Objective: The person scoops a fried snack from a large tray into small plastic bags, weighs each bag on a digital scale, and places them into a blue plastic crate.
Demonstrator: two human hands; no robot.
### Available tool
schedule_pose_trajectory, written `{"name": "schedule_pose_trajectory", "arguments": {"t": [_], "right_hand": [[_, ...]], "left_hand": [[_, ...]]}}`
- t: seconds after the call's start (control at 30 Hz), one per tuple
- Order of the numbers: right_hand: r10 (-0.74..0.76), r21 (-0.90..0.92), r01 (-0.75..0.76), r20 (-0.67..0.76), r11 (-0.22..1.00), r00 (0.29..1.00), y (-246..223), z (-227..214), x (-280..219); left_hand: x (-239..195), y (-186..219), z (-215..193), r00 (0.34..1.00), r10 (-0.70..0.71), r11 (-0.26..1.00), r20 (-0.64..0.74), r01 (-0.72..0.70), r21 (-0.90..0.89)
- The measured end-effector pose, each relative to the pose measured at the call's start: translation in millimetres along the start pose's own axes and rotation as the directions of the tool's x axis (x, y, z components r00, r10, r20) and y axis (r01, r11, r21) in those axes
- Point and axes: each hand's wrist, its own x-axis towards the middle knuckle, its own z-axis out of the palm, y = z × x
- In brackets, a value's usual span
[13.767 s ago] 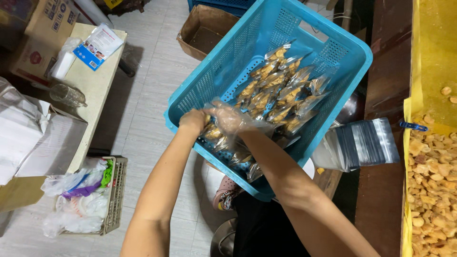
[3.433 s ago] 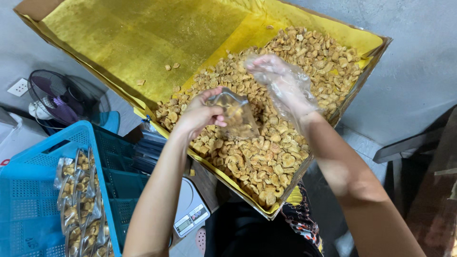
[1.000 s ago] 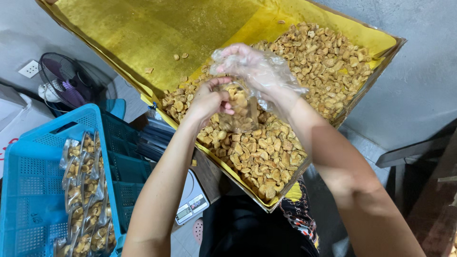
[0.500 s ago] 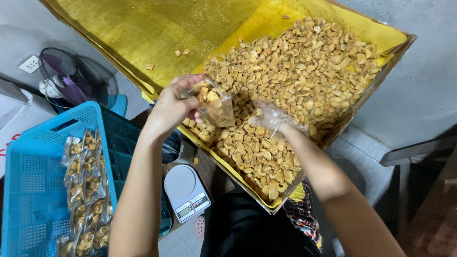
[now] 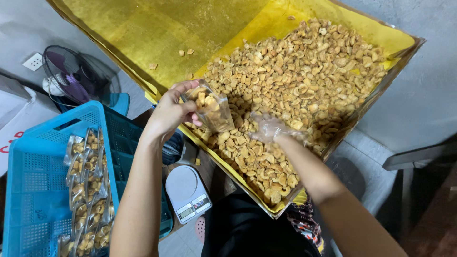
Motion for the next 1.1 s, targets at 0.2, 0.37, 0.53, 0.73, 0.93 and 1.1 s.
{"name": "schedule_pose_trajectory", "arguments": {"t": [0.2,0.37,0.53,0.73,0.93,1.1], "right_hand": [[0.008,0.034,-0.010,0.052,0.999,0.999,-5.1,12.0,-5.9],[-0.153,0.119,0.197,-0.307,0.973,0.939,12.7,-14.0,-29.2],[-0.106,0.742,0.262,-0.251,0.617,0.962,21.3,-117.5,-90.4],[-0.149,0.407,0.326,-0.408,0.853,0.901,-27.8,-199.3,-146.2],[-0.126,0.487,0.350,-0.434,0.801,0.892,-45.9,-207.1,-153.4],[-0.422,0.585,0.712,-0.573,0.389,0.702,-38.7,-191.2,-134.2]], "left_hand": [[13.9,-5.5,-7.6,0.998,-0.056,0.994,0.022,0.058,-0.098],[20.6,-10.2,1.0,0.996,-0.069,0.988,0.062,0.077,-0.131],[33.8,-16.1,26.1,0.985,-0.087,0.988,0.146,0.104,-0.111],[54.8,-19.5,62.2,0.975,-0.113,0.988,0.189,0.131,-0.084],[57.2,-10.4,82.0,0.985,-0.126,0.991,0.116,0.131,-0.032],[56.4,-5.7,88.2,0.979,-0.186,0.973,0.080,0.195,-0.125]]}}
